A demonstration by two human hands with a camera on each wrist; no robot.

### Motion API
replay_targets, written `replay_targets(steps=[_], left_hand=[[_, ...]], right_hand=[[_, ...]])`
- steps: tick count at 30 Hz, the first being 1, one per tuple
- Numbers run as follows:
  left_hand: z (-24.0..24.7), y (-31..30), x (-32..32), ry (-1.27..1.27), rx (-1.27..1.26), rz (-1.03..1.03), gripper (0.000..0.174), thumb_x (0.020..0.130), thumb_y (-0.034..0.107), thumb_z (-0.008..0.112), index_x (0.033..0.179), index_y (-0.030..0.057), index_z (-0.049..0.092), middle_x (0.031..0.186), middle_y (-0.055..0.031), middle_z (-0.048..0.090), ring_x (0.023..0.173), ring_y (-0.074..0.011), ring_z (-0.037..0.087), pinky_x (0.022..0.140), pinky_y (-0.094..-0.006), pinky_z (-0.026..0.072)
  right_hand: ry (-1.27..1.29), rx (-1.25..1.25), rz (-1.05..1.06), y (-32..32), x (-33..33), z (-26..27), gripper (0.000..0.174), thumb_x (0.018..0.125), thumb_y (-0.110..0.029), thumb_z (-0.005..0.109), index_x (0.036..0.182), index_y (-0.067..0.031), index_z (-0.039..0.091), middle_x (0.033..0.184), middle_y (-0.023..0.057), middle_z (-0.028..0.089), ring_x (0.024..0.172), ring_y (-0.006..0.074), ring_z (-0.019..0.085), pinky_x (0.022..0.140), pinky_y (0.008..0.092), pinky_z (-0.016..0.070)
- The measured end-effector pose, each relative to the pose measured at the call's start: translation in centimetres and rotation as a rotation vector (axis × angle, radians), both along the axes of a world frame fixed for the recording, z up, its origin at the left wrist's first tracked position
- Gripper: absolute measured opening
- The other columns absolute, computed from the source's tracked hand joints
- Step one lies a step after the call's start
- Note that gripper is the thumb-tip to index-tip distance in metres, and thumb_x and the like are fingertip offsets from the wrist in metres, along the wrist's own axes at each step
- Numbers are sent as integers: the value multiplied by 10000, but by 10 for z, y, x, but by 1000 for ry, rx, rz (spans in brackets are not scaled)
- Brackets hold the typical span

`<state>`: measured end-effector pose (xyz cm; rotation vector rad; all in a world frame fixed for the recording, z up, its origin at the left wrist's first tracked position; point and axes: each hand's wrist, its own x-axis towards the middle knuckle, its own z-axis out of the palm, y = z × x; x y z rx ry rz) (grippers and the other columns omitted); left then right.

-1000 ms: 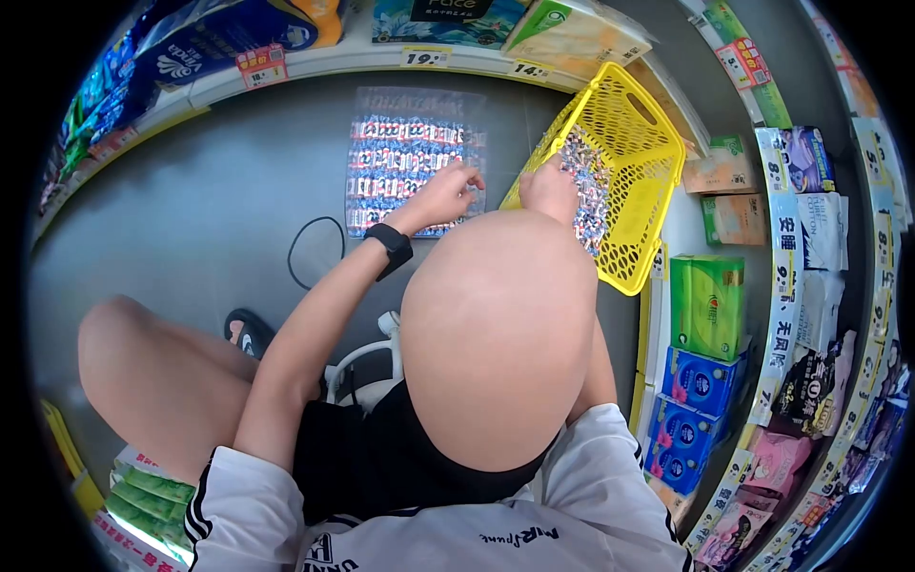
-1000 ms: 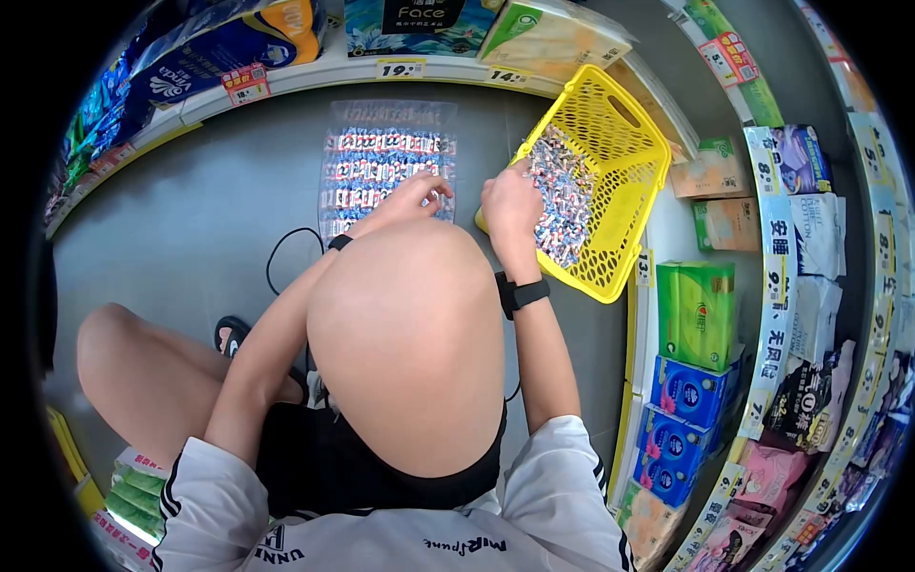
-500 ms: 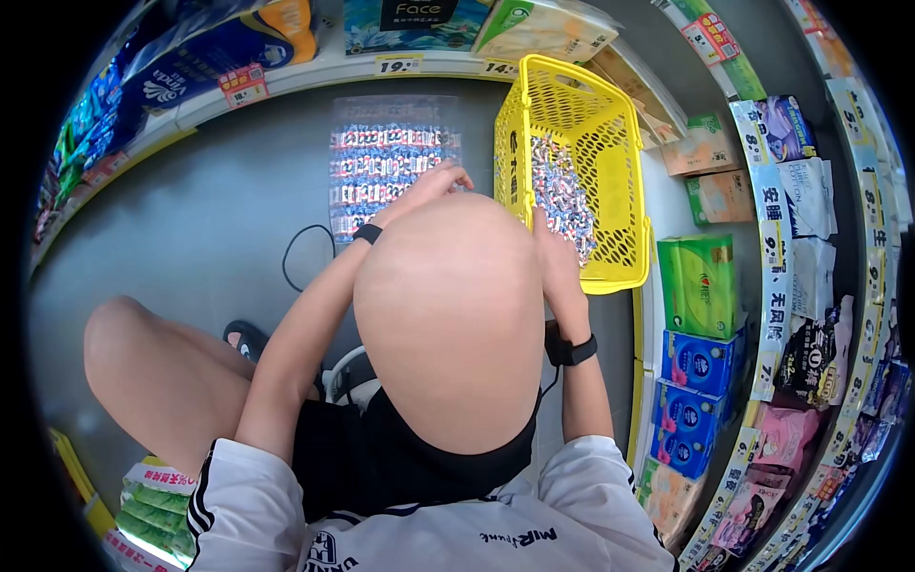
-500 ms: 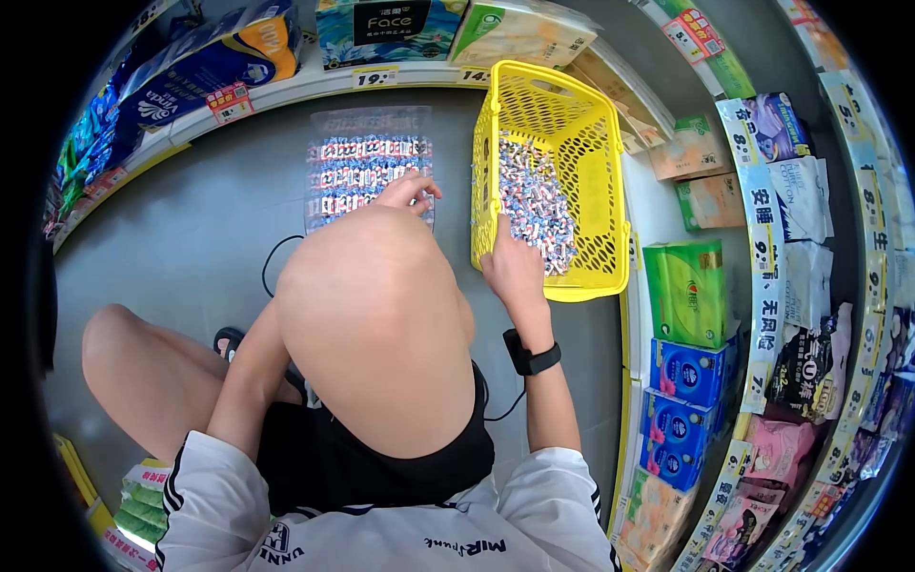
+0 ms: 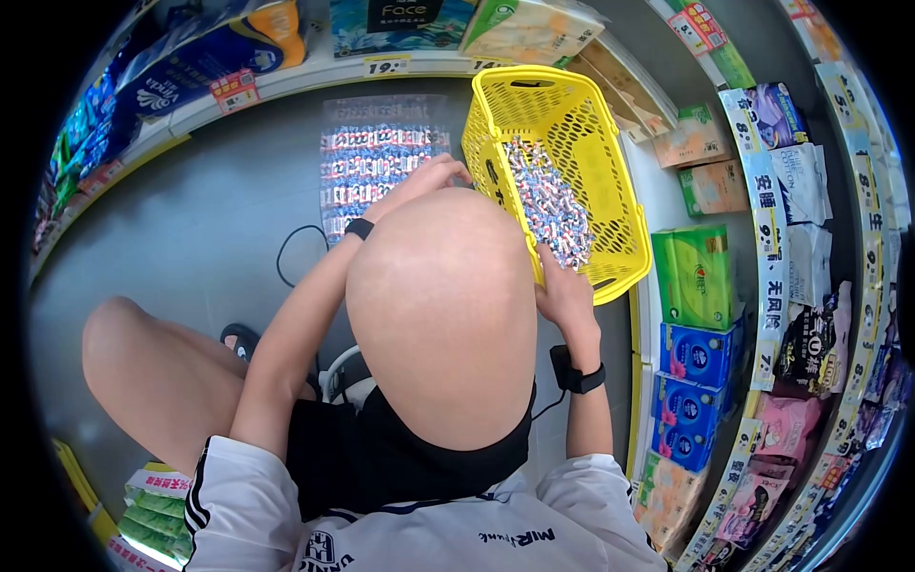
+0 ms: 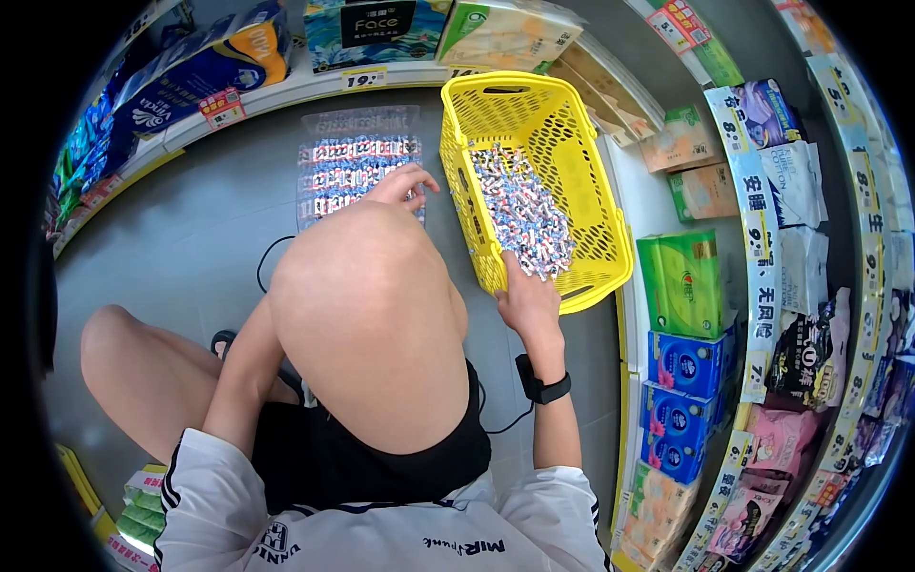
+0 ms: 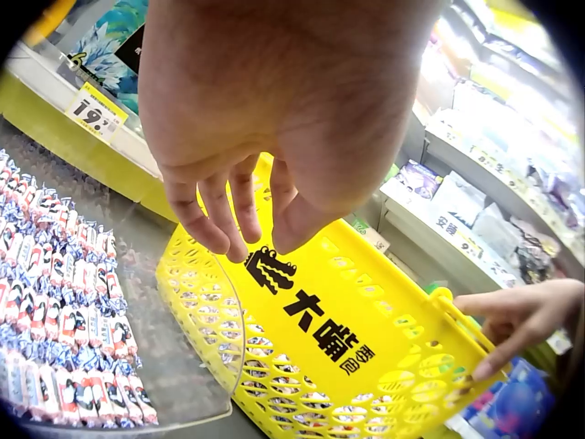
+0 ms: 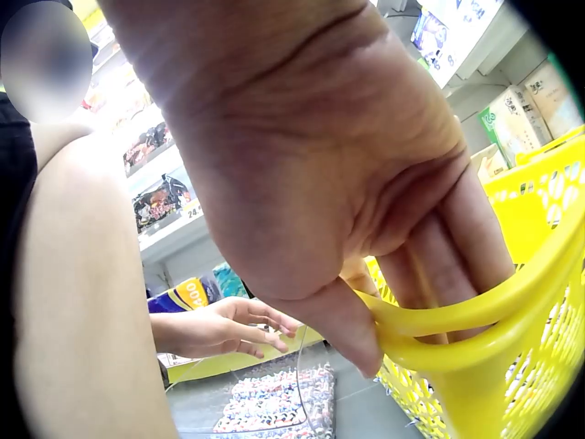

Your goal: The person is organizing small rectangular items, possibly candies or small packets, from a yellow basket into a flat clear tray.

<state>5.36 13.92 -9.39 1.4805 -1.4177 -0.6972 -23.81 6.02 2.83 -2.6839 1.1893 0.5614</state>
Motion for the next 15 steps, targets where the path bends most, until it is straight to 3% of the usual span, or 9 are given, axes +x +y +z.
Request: replay_targets(steps=[5,9,11,14,15], left_hand=[[22,-11,-5,-128,-89,12,201,939,79,629,1133,34,654,1133,-175,587,1039,-353,629,895,-417,526],[50,-27,-17,-264,-159,17,163,941,-10,607,1079,40,678,1059,-142,656,1046,-360,661,885,-438,538],[70,-33,-24,-286,-148,-22,142,953,15,602,1068,41,683,1048,-142,664,1039,-361,665,880,-445,540],[87,-54,-35,-340,-157,-94,126,970,65,598,1048,36,694,1040,-143,681,1014,-370,674,870,-466,547],[88,-63,-38,-372,-154,-137,128,971,66,593,1038,29,696,1048,-150,685,1014,-372,675,869,-472,547]], right_hand=[[-41,31,61,-12,-10,-9,600,901,-272,774,1393,-163,448,950,253,745,940,479,714,839,575,552],[-219,142,110,-24,-13,-2,472,953,-308,725,1341,-119,534,883,259,731,890,474,707,787,559,548],[-322,264,38,-25,-8,15,335,1008,-302,658,1258,-84,622,848,260,719,856,469,700,760,554,539],[-477,156,61,-14,3,66,333,1001,-289,662,1250,-71,628,866,259,724,875,458,706,770,554,539],[-435,200,9,-45,3,27,291,991,-250,650,1215,-64,656,893,257,731,898,451,706,803,545,543]])
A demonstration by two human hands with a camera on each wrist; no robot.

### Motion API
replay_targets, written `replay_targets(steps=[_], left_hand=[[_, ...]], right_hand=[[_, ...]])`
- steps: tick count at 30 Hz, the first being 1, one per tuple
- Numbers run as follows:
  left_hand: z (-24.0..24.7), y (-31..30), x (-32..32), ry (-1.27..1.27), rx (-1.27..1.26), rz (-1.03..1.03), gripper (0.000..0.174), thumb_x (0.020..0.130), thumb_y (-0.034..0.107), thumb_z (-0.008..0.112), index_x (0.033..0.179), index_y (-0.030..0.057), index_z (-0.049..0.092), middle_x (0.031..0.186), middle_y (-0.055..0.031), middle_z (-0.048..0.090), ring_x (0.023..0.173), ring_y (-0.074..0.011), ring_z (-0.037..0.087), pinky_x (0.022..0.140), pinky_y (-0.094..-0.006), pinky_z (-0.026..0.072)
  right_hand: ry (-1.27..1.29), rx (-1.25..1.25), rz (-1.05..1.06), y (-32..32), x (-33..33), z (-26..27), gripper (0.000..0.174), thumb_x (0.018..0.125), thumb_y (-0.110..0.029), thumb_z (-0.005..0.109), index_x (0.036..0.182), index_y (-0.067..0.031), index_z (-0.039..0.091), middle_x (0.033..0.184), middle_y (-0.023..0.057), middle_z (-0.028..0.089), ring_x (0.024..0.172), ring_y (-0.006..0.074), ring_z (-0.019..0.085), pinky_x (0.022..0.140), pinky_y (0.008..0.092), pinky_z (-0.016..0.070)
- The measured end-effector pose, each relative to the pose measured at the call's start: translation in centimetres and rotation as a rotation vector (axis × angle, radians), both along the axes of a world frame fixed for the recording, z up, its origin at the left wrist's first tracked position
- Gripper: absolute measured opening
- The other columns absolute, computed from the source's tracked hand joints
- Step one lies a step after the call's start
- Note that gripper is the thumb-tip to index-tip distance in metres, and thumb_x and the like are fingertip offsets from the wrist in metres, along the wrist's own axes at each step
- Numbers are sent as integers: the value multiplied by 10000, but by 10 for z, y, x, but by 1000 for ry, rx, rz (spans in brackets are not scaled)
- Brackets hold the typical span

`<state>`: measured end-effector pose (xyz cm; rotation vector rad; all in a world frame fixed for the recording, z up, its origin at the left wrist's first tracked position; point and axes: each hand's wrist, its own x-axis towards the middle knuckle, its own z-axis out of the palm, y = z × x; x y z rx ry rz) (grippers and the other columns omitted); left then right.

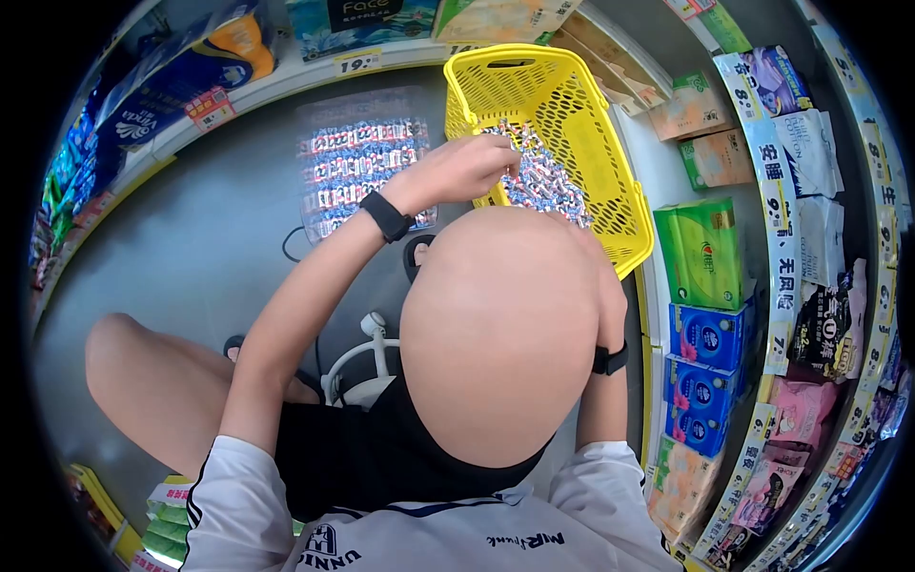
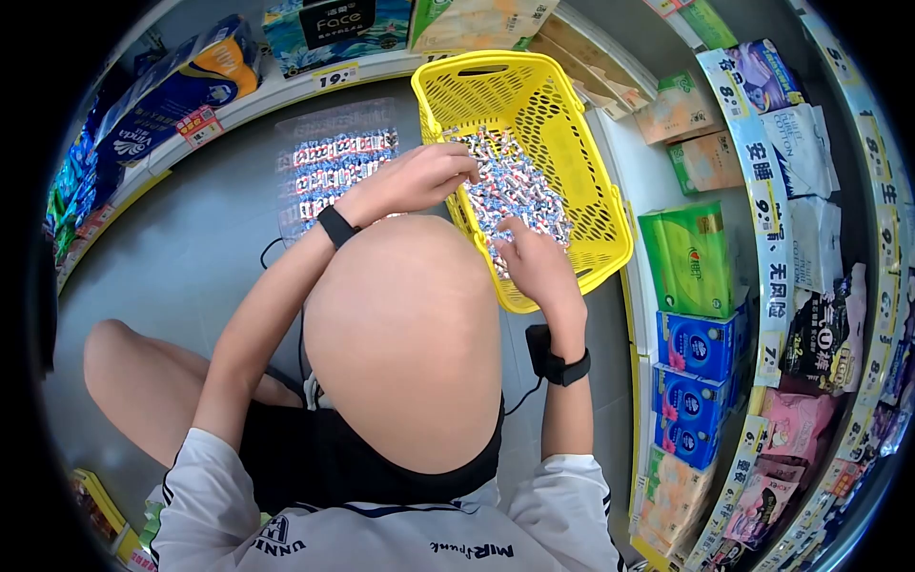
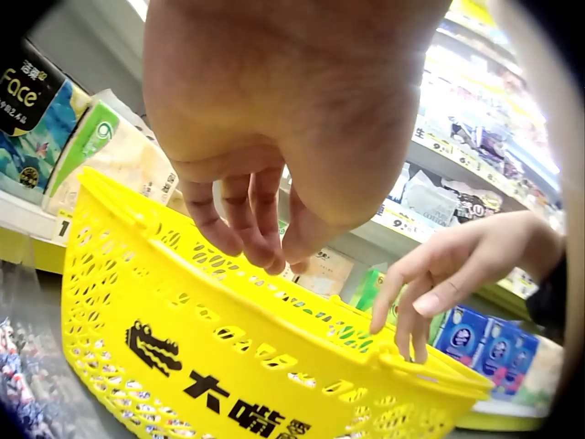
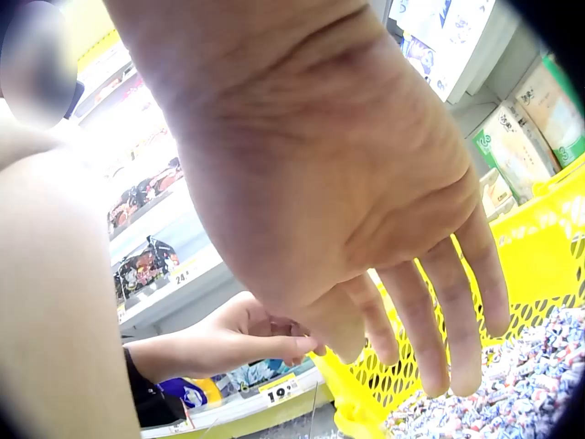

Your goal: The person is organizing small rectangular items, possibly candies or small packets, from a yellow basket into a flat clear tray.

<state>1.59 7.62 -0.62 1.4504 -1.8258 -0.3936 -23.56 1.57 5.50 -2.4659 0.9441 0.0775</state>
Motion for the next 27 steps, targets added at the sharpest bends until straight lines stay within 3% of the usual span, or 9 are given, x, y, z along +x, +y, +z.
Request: replay_targets(steps=[3,5,8,10,14,17,20,22,27], left_hand=[[-3,-33,-9,-59,26,-84,152,959,63,574,1010,15,709,1032,-171,700,1016,-375,675,865,-484,545],[-6,-55,-15,-166,53,-147,177,885,48,584,979,22,731,927,-203,715,911,-400,705,791,-508,551],[-6,-86,-25,-258,181,-179,157,859,68,607,938,17,733,861,-209,708,855,-405,703,750,-509,542],[-12,-104,-30,-355,311,-197,119,846,73,611,858,15,714,776,-210,683,754,-417,685,662,-530,510],[-10,-125,-39,-495,544,-199,125,835,46,600,863,-9,708,794,-208,697,729,-414,689,609,-514,512],[-36,-144,-43,-486,535,-198,144,835,40,607,907,-6,722,803,-193,705,714,-383,687,616,-482,531],[-40,-152,-47,-473,565,-235,193,860,92,619,990,63,758,891,-159,744,773,-356,717,661,-487,557],[-47,-160,-48,-493,650,-260,221,884,174,624,1030,129,785,980,-139,772,875,-364,749,722,-517,577],[-63,-163,-62,-619,650,-146,242,886,214,646,1044,107,794,1013,-147,778,922,-365,757,767,-493,605]], right_hand=[[-39,-91,-84,-28,12,-3,253,975,-206,630,1181,-74,696,936,254,739,942,442,705,853,539,543],[-33,-29,-196,-52,24,-6,243,946,-186,621,1133,-85,740,1010,253,742,988,437,703,907,526,544],[132,-11,-219,-101,36,-31,266,911,-168,616,1120,-91,761,1059,247,743,1010,413,715,923,488,556],[282,53,-125,-126,43,-43,338,898,-145,639,1211,-72,743,1071,177,773,936,312,753,846,391,574],[417,318,-165,-156,53,-65,393,860,-96,620,1231,-87,752,1135,103,772,966,270,745,849,390,577],[400,262,6,-179,47,-111,454,847,-112,645,1293,-122,733,1152,106,768,1008,261,739,864,369,572],[406,240,65,-178,50,-130,488,840,-149,682,1326,-156,723,1206,133,756,1093,265,721,929,373,555],[420,312,-2,-167,58,-118,495,835,-160,695,1330,-163,716,1243,146,744,1145,277,702,977,387,537],[434,327,-59,-172,57,-155,528,838,-210,746,1358,-148,680,1325,169,709,1244,324,661,1057,432,505]])
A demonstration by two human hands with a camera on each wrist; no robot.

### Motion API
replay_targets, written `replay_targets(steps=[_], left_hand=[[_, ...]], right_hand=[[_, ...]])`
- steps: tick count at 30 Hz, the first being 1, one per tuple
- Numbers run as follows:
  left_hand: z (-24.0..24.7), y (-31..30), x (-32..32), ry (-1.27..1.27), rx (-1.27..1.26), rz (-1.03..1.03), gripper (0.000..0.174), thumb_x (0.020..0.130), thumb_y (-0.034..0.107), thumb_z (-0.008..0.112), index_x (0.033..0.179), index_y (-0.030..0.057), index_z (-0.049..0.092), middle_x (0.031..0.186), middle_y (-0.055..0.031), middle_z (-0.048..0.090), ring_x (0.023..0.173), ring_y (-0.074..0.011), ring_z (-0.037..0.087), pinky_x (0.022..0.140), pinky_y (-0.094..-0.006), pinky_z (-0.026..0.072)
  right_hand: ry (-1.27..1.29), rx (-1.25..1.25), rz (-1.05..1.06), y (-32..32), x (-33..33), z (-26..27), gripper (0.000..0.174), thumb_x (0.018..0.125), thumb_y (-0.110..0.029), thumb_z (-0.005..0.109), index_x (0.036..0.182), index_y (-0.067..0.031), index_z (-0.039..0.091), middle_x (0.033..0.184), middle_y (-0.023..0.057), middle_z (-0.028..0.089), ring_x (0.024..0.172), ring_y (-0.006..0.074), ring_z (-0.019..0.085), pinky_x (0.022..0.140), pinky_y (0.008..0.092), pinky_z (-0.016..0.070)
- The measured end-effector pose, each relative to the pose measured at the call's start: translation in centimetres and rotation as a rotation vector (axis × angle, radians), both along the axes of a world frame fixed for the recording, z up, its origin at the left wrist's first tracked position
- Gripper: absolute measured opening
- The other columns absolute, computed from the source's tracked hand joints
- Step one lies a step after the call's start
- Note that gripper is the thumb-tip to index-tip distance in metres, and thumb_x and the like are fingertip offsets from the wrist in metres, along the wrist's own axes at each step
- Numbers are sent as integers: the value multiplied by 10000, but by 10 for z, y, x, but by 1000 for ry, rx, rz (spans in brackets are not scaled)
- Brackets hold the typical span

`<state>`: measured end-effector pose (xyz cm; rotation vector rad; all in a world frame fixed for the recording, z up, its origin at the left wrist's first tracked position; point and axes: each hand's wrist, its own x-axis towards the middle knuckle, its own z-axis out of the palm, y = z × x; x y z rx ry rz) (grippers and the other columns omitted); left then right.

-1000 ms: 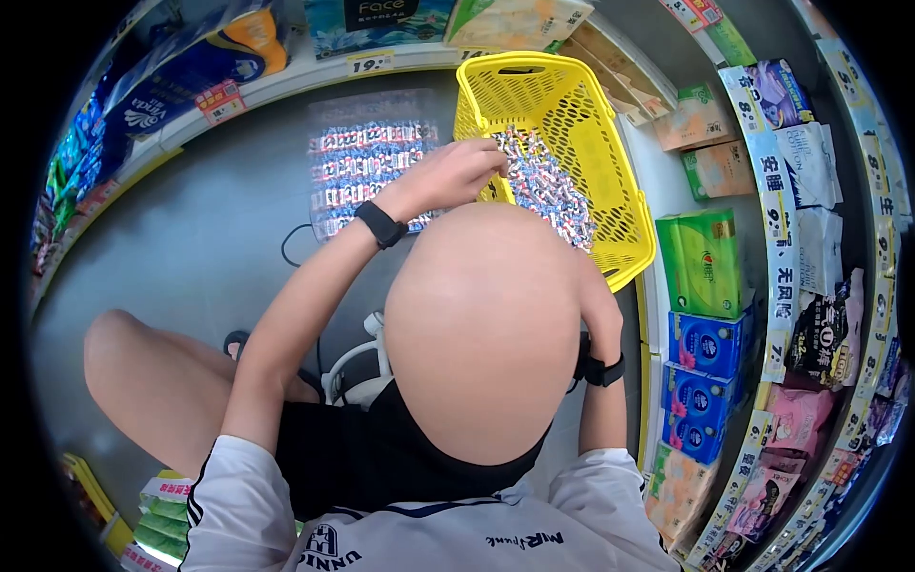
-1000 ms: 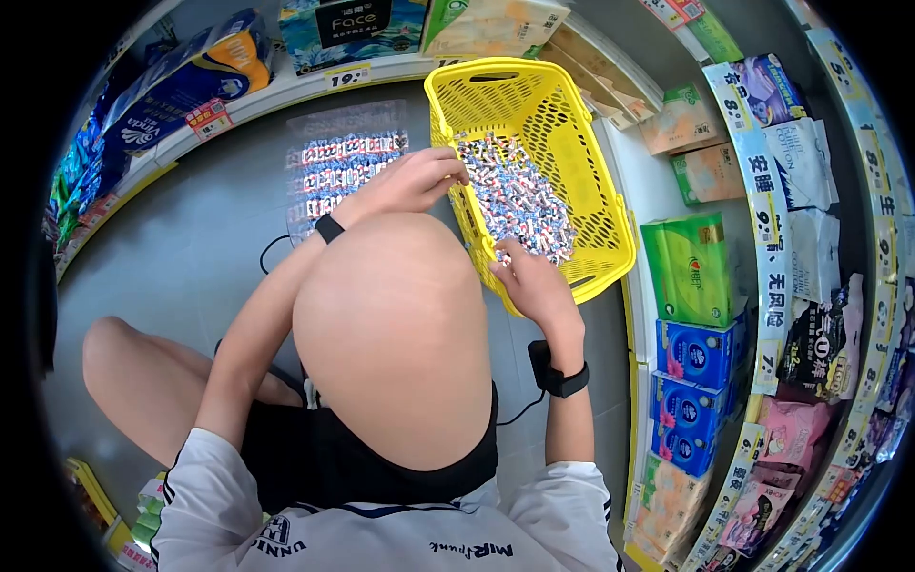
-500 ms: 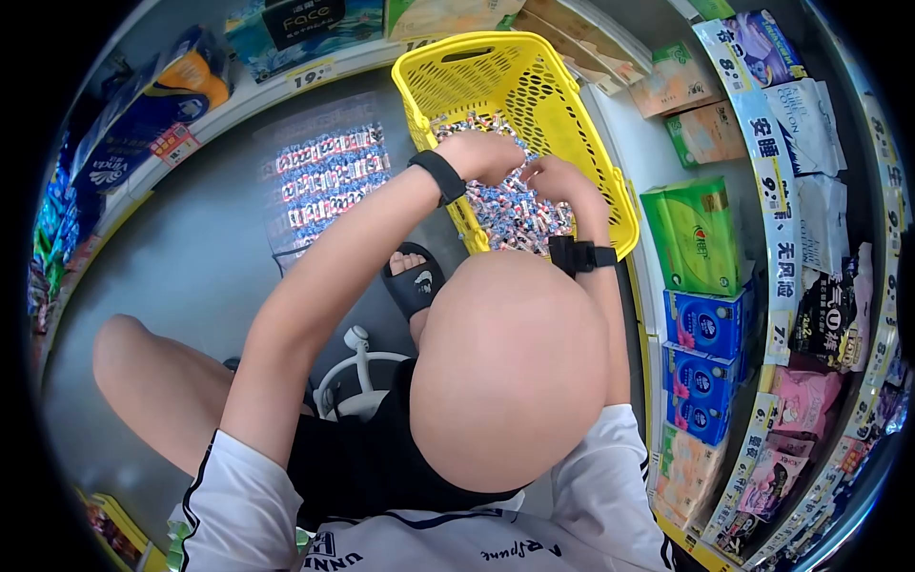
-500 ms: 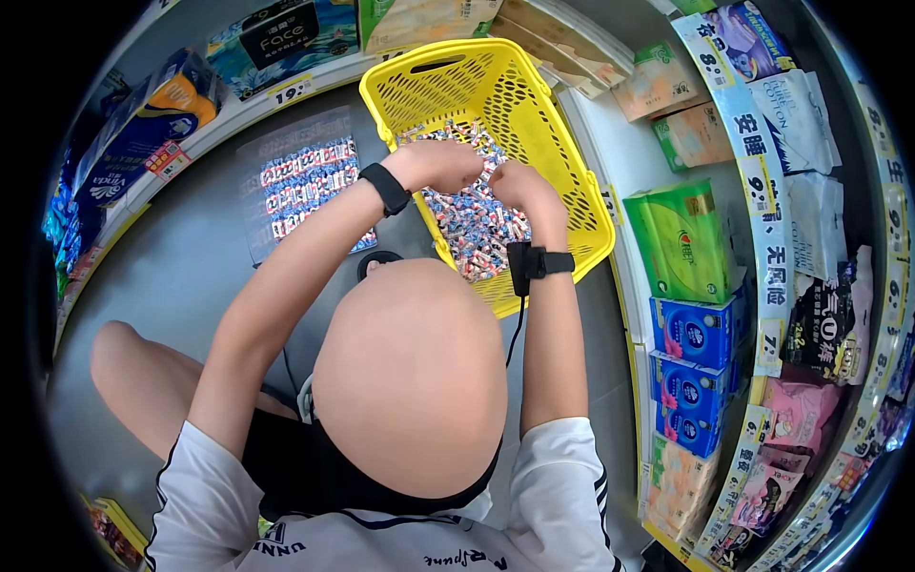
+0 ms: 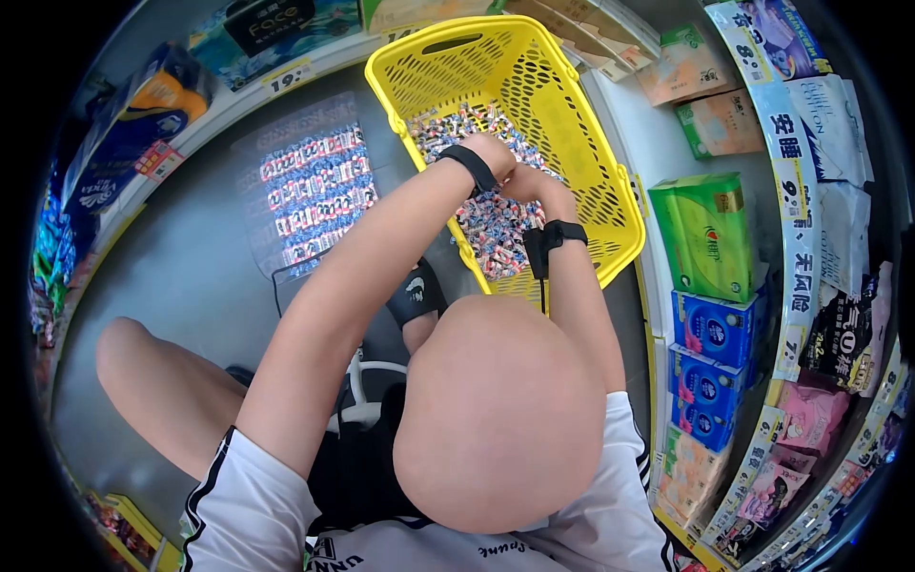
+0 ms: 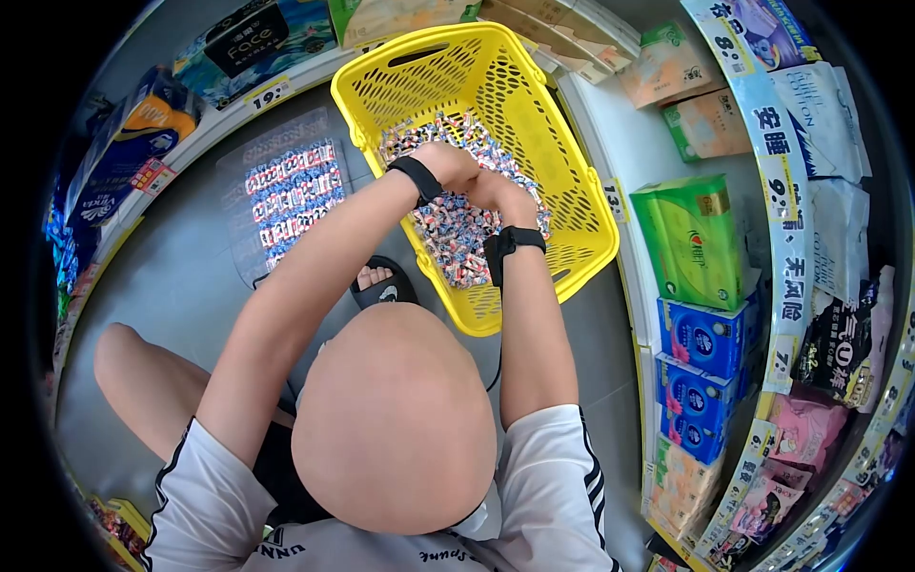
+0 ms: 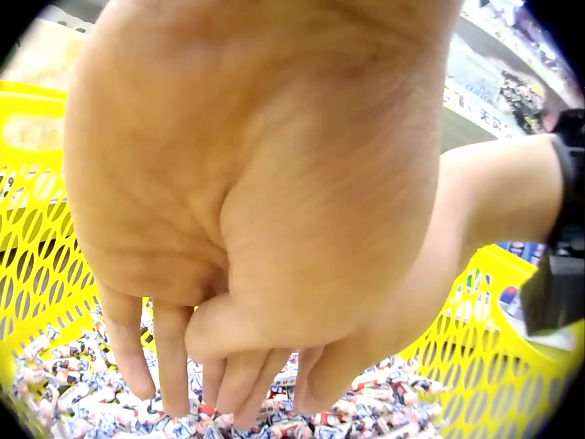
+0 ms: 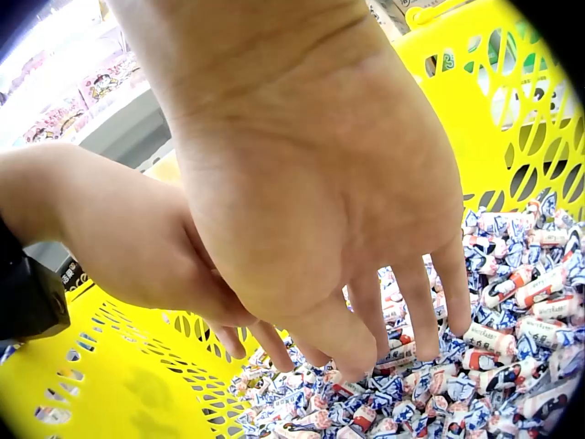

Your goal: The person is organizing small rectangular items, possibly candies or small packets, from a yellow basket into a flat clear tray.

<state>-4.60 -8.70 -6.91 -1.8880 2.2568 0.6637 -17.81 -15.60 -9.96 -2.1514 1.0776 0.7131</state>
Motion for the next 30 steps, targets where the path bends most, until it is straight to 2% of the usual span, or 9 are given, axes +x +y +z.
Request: replay_targets(steps=[2,6,15,18,20,23,26,28,30], left_hand=[[3,0,-1,-39,28,5,252,886,227,654,1049,96,795,1028,-153,779,938,-365,759,783,-484,613],[-4,-4,0,-12,-19,-38,287,893,254,658,1077,77,788,1056,-173,775,953,-376,757,803,-494,613],[-5,-10,0,-16,86,44,281,895,268,654,1058,75,777,1007,-197,763,914,-394,742,819,-499,602],[2,-7,1,-59,121,22,291,901,286,647,1084,95,769,1012,-193,758,909,-398,733,826,-509,594],[9,-5,1,-14,134,1,298,896,260,649,1124,102,758,1057,-186,758,939,-405,731,837,-515,588],[7,-5,-7,68,136,165,294,895,226,646,1147,113,745,1089,-185,756,956,-404,731,830,-515,587],[-3,-3,-3,47,104,71,288,891,204,639,1147,122,743,1100,-186,755,973,-396,734,820,-501,589],[4,-1,-3,-28,164,49,286,895,201,619,1146,133,736,1044,-174,757,934,-383,734,786,-484,583],[9,3,4,63,191,33,259,879,190,618,1089,85,728,965,-164,747,831,-362,713,721,-485,557]], right_hand=[[41,-19,31,3,-1,-1,451,936,-192,602,1381,-148,660,1387,165,672,1296,353,625,1066,459,499],[-39,-12,-50,3,-5,-11,435,939,-195,600,1364,-139,675,1372,188,674,1287,352,631,1056,458,506],[-128,3,-34,-2,-10,-24,427,893,-47,587,1272,-146,756,1280,178,726,1205,336,683,1030,423,530],[-227,3,21,-5,-16,-21,413,866,-27,621,1232,-139,776,1219,170,752,1150,318,712,1008,420,546],[-326,43,-124,-4,-19,-13,270,842,-21,704,1096,-29,798,1083,192,779,1043,299,735,960,392,548],[-420,10,-154,-11,-26,-20,242,814,-1,739,1037,-36,824,967,170,795,922,248,761,885,357,573],[-474,-94,-251,5,-25,17,226,804,32,750,1000,-41,835,869,141,797,842,189,768,818,331,587],[-528,-71,-265,4,-28,18,215,804,37,757,991,-34,836,854,134,797,851,181,769,814,328,590],[-582,-45,-275,6,-27,23,204,805,42,764,982,-27,837,840,127,797,861,172,770,810,324,593]])
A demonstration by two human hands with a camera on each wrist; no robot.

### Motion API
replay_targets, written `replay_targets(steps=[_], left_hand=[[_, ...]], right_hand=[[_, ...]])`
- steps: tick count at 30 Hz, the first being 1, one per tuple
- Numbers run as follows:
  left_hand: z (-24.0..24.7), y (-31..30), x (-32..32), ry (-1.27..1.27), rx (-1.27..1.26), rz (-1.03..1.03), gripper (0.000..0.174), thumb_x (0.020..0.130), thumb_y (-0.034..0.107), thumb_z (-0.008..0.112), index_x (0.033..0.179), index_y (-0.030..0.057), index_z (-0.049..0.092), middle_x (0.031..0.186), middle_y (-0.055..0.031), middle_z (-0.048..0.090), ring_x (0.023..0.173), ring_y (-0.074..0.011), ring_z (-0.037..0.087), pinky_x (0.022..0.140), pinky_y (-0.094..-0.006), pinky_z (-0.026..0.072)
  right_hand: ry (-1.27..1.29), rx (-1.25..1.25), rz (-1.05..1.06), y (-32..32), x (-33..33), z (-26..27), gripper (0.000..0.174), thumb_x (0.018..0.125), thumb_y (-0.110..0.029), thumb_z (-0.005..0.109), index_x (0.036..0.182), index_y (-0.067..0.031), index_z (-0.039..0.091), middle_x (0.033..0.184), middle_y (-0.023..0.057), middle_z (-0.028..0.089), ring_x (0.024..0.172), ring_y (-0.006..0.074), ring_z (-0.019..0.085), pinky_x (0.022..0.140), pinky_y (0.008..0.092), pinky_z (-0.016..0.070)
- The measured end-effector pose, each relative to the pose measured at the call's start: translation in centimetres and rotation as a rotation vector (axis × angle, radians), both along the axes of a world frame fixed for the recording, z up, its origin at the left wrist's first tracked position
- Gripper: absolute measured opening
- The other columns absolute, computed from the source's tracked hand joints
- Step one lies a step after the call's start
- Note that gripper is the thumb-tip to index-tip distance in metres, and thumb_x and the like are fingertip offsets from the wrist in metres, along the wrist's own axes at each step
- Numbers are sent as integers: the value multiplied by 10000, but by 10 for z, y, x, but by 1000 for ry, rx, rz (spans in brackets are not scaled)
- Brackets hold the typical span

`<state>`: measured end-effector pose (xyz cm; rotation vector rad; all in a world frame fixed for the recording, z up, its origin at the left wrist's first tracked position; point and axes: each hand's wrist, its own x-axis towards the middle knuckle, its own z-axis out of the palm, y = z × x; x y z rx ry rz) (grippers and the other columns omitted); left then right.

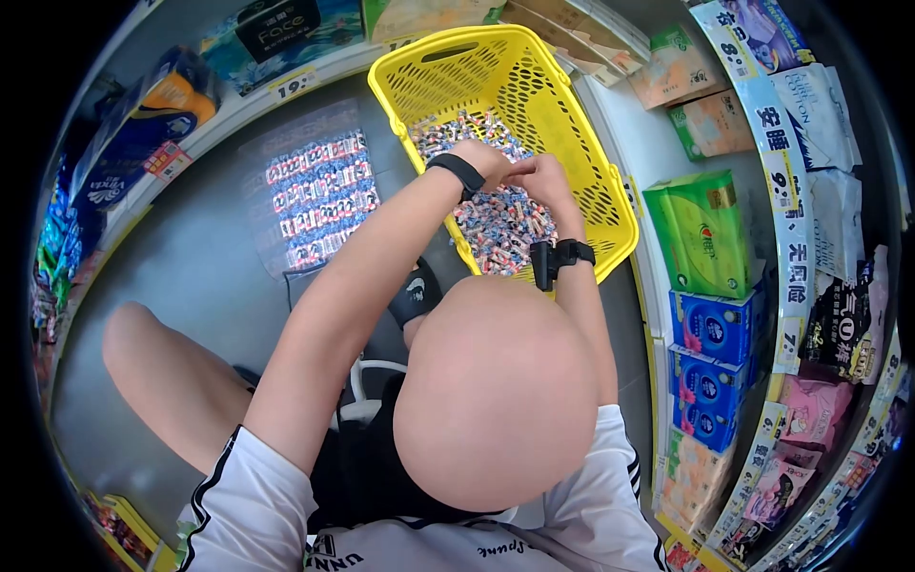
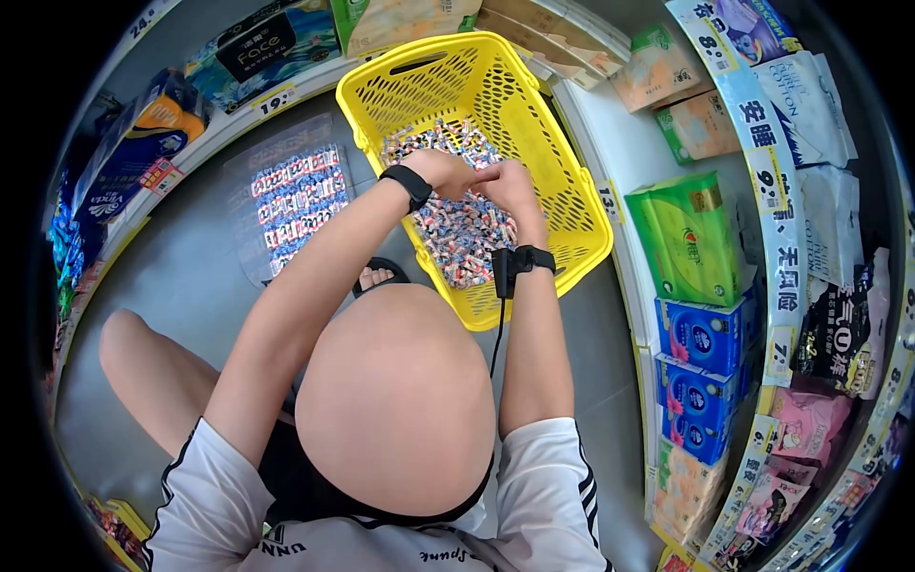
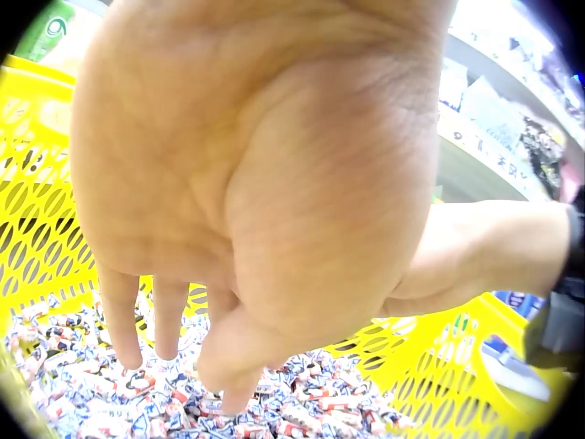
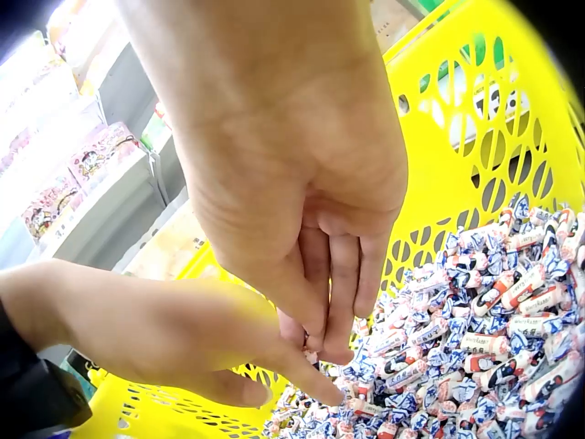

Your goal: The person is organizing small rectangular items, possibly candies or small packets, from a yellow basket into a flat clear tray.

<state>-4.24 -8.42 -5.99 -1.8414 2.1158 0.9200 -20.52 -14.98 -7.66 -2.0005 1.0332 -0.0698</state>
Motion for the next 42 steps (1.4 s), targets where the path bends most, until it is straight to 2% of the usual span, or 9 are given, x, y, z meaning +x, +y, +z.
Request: replay_targets(steps=[5,14,16,21,24,25,29,34,42], left_hand=[[14,15,16,63,-36,22,179,848,166,661,910,10,725,794,-142,728,745,-325,684,675,-461,521],[38,65,39,227,-385,57,131,846,107,662,950,63,727,968,-166,746,891,-382,717,746,-504,563],[58,84,39,268,-374,166,191,816,-42,639,938,41,760,964,-160,761,968,-346,729,812,-450,562],[63,112,56,262,-472,152,262,834,-85,593,1027,37,721,1049,-164,748,1033,-362,710,853,-459,558],[62,132,71,417,-653,256,503,841,-107,578,1312,68,566,1103,-191,732,1062,-432,682,880,-503,555],[64,140,76,458,-704,268,471,856,-86,592,1299,38,492,1102,-239,719,1073,-466,667,868,-527,550],[63,164,94,363,-829,368,260,902,-39,579,1143,-6,488,989,-277,701,998,-464,683,833,-546,541],[62,206,115,295,-897,474,317,924,38,664,1167,5,464,1007,-293,685,1017,-498,651,835,-587,516],[18,254,149,205,-864,615,199,912,141,708,1042,-8,681,974,-240,714,967,-447,673,838,-536,540]], right_hand=[[-44,36,49,2,7,10,162,829,42,764,986,35,803,922,120,802,907,176,769,838,311,597],[-176,-40,-19,21,42,36,217,842,-52,761,1058,-33,764,935,102,766,857,193,748,782,335,590],[-208,-122,104,27,50,42,204,880,-40,748,1083,-20,761,945,103,774,853,192,749,794,334,589],[-220,-150,162,54,68,68,188,919,18,690,1094,5,757,910,123,791,848,198,769,809,336,592],[-224,-197,204,64,88,76,173,920,20,692,1082,22,753,914,128,792,860,200,771,808,336,593],[-233,-207,202,70,92,82,162,925,8,697,1076,30,751,922,135,794,867,204,770,809,344,594],[-264,-257,270,90,120,97,163,929,-21,715,1080,26,753,957,149,795,866,224,769,817,358,593],[-250,-329,435,114,149,106,155,921,-39,736,1066,5,765,959,165,785,865,273,763,807,370,585],[-302,-428,618,155,191,88,142,877,-10,728,1014,-17,765,935,183,760,880,356,738,810,411,572]])
